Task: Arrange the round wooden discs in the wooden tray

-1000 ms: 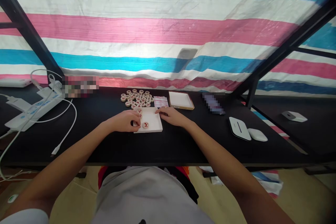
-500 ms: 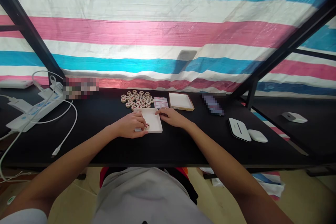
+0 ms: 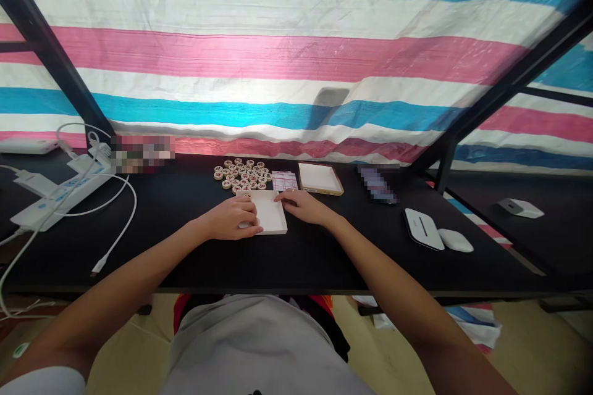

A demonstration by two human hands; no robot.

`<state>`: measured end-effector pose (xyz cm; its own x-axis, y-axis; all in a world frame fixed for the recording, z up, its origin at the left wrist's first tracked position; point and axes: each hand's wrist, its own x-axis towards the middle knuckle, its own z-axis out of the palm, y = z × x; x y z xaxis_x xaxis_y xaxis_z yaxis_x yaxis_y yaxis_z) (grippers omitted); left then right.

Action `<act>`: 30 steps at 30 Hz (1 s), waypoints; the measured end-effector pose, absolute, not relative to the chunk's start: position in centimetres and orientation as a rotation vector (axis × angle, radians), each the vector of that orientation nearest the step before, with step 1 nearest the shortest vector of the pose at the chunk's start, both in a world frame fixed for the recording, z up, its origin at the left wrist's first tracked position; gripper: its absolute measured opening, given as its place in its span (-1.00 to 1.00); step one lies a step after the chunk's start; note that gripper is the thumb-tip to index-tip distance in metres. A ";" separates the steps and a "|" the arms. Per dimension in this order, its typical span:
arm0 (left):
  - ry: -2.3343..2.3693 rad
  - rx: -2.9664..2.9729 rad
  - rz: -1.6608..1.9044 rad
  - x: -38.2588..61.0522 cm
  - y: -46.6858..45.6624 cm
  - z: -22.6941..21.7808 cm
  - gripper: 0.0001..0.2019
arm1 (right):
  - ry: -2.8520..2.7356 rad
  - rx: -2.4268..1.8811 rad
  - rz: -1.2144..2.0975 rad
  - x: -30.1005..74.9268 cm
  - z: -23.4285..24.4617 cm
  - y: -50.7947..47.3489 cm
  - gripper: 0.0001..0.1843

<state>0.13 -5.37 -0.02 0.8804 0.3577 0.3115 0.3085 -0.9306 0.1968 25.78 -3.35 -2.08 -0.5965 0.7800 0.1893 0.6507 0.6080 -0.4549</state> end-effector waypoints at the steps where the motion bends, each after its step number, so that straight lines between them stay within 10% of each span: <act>1: 0.516 2.907 0.532 0.2 -5.4 0.0 -0.69 | -2.466 -1.146 0.480 25.8 -2.1 -3.3 -0.69; 30: 0.759 2.917 0.427 -1.0 -3.9 -0.3 -0.65 | -2.464 -1.155 0.481 25.8 -2.4 -3.2 -0.68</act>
